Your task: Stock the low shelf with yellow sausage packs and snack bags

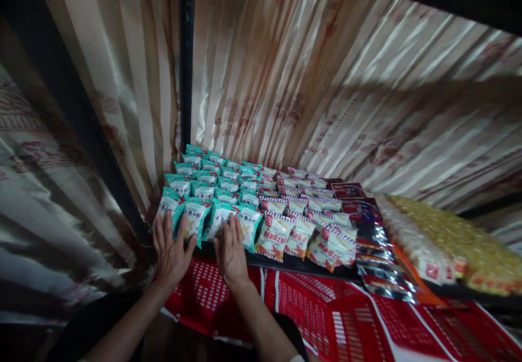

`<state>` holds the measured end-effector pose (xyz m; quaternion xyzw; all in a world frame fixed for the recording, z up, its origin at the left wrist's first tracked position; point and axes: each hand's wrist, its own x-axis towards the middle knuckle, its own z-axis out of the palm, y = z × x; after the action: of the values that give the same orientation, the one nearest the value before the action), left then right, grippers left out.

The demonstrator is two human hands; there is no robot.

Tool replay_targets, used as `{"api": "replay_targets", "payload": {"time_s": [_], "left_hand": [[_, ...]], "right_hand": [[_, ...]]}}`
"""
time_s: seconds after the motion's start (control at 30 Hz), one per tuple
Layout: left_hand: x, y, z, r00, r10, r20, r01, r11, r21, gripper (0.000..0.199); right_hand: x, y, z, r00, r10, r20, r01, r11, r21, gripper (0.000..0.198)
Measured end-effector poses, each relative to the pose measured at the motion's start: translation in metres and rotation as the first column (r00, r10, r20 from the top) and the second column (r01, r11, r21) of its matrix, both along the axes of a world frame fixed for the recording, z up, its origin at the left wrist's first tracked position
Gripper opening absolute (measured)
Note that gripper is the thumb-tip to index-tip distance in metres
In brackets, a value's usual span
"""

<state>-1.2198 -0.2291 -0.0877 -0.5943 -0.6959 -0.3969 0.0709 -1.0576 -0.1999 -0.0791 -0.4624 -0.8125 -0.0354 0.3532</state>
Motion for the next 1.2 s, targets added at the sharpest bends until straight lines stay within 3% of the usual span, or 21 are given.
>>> {"api": "replay_targets", "payload": {"time_s": [0.23, 0.4, 0.77, 1.03, 1.2], "left_hand": [[0.0, 0.011, -0.006, 0.998, 0.03, -0.055, -0.028, 0.999, 0.039, 0.049], [0.005, 0.011, -0.007, 0.998, 0.055, -0.005, -0.055, 0.998, 0.025, 0.051], [0.031, -0.005, -0.004, 0.995, 0.091, 0.051, -0.093, 0.995, 0.045, 0.057], [0.041, -0.021, -0.008, 0.996, 0.089, 0.008, -0.09, 0.996, 0.013, 0.06], [0.047, -0.021, -0.011, 0.996, 0.075, 0.048, -0.077, 0.996, 0.038, 0.058]], "right_hand": [[-0.004, 0.011, -0.005, 0.999, 0.013, -0.041, -0.011, 0.999, 0.039, 0.038], [-0.003, 0.009, -0.003, 0.999, 0.043, -0.006, -0.043, 0.999, 0.02, 0.025], [0.005, 0.004, 0.004, 0.998, 0.029, 0.054, -0.03, 0.999, 0.02, 0.019], [0.018, -0.001, 0.023, 0.993, 0.106, 0.059, -0.108, 0.994, 0.03, 0.019], [0.022, 0.012, 0.047, 0.984, 0.149, 0.093, -0.156, 0.985, 0.077, 0.023]]}}
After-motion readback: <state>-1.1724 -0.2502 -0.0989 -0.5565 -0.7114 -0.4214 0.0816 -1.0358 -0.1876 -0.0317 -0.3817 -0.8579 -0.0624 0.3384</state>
